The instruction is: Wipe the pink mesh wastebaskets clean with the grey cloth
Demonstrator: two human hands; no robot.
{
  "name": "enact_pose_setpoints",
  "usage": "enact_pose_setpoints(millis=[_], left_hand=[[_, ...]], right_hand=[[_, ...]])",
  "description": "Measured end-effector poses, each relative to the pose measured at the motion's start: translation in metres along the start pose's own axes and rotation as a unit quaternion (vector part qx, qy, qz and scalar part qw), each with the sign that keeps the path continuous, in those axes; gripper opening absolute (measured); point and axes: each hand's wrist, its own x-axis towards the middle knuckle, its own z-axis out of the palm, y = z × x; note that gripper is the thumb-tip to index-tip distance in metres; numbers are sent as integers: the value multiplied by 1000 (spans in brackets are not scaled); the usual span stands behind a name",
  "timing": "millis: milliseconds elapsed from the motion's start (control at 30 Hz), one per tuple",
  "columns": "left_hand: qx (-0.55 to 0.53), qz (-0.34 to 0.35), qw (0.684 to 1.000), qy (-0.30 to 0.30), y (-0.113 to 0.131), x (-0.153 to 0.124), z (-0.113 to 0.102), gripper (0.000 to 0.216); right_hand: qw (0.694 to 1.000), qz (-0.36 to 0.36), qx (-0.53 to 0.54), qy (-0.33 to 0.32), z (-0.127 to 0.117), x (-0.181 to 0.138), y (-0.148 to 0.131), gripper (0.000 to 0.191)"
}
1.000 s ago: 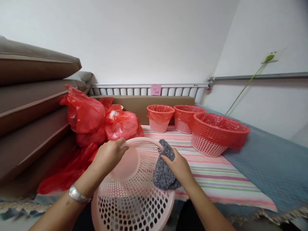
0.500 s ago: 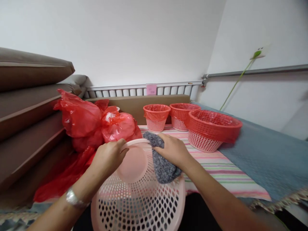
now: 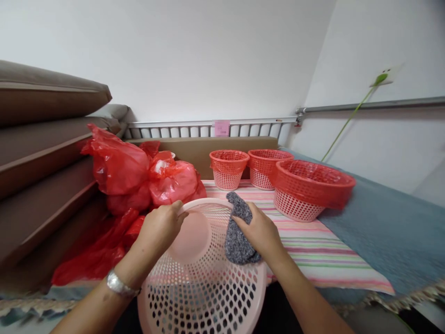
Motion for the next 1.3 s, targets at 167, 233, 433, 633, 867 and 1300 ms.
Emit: enact_pose_setpoints(millis=[167,233,433,633,867,1300], left_hand=[[-12,-12,1000,-11,0,-16,-1,29],[-15,-3,1000,-18,0,-26,-2,29],[-3,29,1000,4,-1,-28,-13,22],[-15,177,984,17,20,7,-7,18],[-27,138,990,4,19,12,1,21],[-52,24,998,-1,0,-16,4,26]], right_hand=[[994,98,36,-19,18,-42,38,35],[992,116,49,-20,19,-55,50,36],[997,3,74,2,-12,-39,26,29],[987,-159,26,19,-18,-9,-30,36],[996,-80,35,28,2,-10,-5,35],[980,125,156,-17,52,-61,64,39]])
